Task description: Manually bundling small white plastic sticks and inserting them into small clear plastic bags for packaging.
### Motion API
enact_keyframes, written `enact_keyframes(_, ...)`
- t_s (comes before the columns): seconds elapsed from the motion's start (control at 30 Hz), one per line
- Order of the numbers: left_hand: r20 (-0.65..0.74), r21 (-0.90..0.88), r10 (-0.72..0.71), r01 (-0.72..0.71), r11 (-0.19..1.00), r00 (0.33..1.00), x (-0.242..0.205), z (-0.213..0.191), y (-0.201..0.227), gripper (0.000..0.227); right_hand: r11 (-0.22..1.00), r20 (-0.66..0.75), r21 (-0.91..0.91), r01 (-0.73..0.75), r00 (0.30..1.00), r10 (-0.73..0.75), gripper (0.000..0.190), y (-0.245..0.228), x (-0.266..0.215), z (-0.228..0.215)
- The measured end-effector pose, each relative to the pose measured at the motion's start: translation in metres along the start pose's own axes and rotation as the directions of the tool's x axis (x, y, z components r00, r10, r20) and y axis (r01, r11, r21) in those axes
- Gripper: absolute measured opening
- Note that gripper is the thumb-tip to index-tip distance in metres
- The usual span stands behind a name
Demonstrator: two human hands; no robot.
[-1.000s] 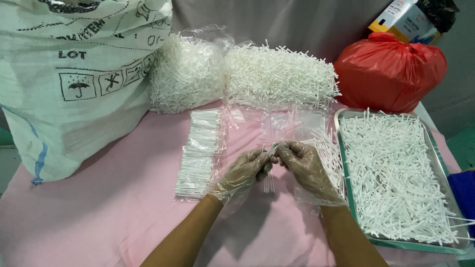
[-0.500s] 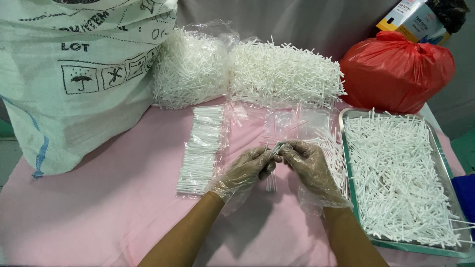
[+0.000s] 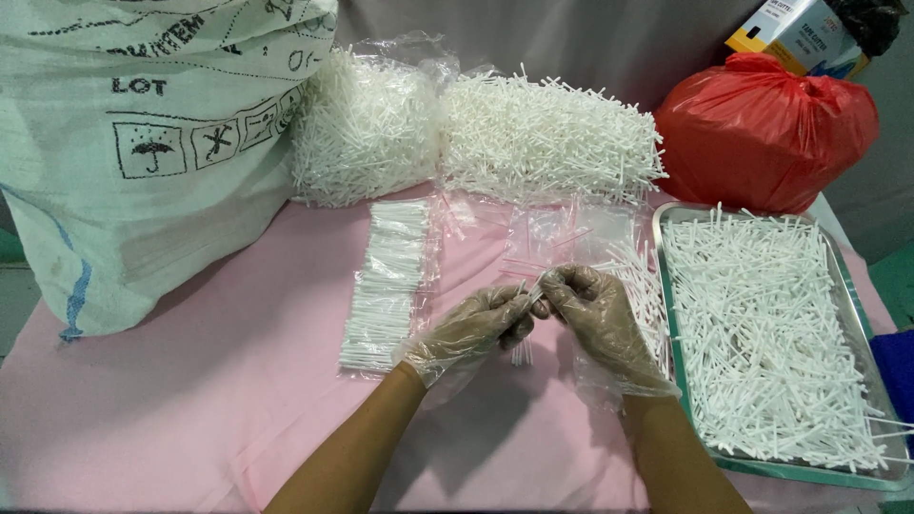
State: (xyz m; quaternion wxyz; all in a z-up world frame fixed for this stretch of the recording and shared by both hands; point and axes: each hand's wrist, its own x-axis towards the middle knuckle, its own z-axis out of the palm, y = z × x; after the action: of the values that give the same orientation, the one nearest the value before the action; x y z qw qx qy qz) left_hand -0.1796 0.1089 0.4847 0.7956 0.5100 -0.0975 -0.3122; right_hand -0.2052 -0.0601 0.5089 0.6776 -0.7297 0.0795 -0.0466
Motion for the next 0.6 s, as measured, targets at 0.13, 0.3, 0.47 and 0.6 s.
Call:
enact_keyframes(0.13, 0.024, -0.024, 0.041, -0.040, 0.999, 0.999, -0.006, 0.003, 0.002, 0.021, 0.999, 0.031, -0.016, -0.035, 0.999, 0.035, 0.021, 0.001, -0.002, -0.003)
enact_keyframes(0.3, 0.029, -0.043, 0.070, -0.069, 0.997, 0.997, -0.012, 0.008, 0.012, 0.023, 0.993, 0.079, 0.088, -0.083, 0.994, 0.076, 0.014, -0.014, -0.012, 0.011)
enact_keyframes(0.47, 0.005, -0.054, 0.093, -0.093, 0.994, 0.996, -0.012, 0.007, 0.011, 0.020, 0.971, 0.005, 0.208, -0.114, 0.993, 0.116, 0.009, -0.006, -0.014, 0.023)
enact_keyframes(0.6, -0.002, -0.056, 0.094, -0.094, 0.994, 0.996, -0.009, 0.009, 0.011, 0.019, 0.982, -0.043, 0.151, -0.116, 0.991, 0.123, 0.011, 0.008, -0.006, 0.018)
